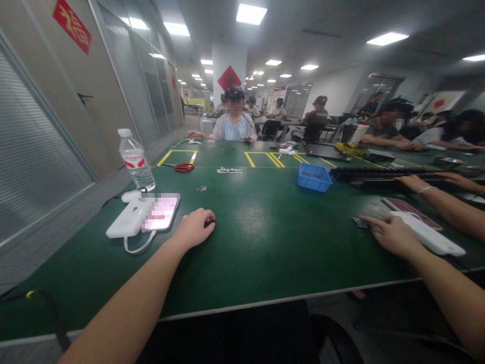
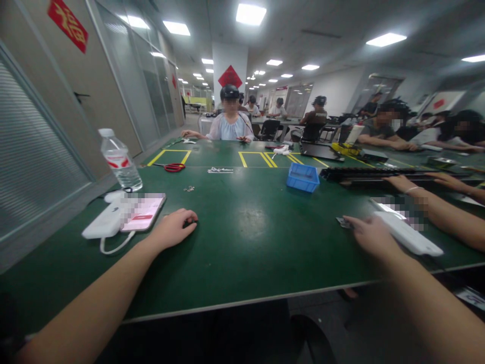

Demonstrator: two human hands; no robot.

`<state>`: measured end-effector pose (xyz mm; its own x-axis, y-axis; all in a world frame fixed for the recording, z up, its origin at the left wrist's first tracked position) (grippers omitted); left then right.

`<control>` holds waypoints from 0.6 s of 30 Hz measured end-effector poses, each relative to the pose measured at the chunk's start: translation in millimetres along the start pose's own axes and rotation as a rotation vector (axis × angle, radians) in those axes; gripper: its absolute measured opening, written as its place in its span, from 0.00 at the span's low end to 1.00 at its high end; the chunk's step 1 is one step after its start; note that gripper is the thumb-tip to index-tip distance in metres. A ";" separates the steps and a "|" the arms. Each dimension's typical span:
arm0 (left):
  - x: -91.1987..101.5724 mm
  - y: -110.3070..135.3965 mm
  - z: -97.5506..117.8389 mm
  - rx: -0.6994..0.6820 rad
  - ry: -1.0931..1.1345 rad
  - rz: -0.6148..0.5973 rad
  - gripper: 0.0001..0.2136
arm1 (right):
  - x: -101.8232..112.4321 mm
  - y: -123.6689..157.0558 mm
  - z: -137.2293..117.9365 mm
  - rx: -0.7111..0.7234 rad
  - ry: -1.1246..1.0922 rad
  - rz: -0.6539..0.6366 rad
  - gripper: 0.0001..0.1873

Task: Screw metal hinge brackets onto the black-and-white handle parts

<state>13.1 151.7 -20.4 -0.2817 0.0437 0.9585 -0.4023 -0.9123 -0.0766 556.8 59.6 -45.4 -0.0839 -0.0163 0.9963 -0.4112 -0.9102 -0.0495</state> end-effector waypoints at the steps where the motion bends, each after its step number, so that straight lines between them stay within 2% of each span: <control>1: -0.2 -0.1 -0.1 -0.003 0.000 0.000 0.11 | -0.6 0.1 -2.1 0.006 0.022 -0.020 0.26; 7: -0.9 -0.5 -0.7 0.001 -0.011 -0.009 0.11 | 3.5 2.1 -2.4 -0.054 -0.007 0.009 0.27; 12: -1.2 -0.3 0.4 -0.008 -0.013 -0.007 0.11 | -2.2 0.7 -2.3 -0.016 0.031 -0.020 0.27; 18: -1.4 -0.3 0.8 -0.001 -0.025 -0.012 0.11 | 0.1 -0.3 1.6 -0.032 -0.054 0.048 0.26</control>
<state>14.4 151.6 -21.5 -0.2552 0.0443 0.9659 -0.4067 -0.9112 -0.0656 558.3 59.3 -45.2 -0.0558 -0.0828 0.9950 -0.4364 -0.8943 -0.0989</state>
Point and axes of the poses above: each hand's wrist, its own y-axis away from the middle knuckle, its own x-axis out of the back of the hand, z = x × y, the point moved 8 cm from there along -y, towards the middle knuckle, and after that the axes turned 1 degree about -z, right-handed, at the moved point
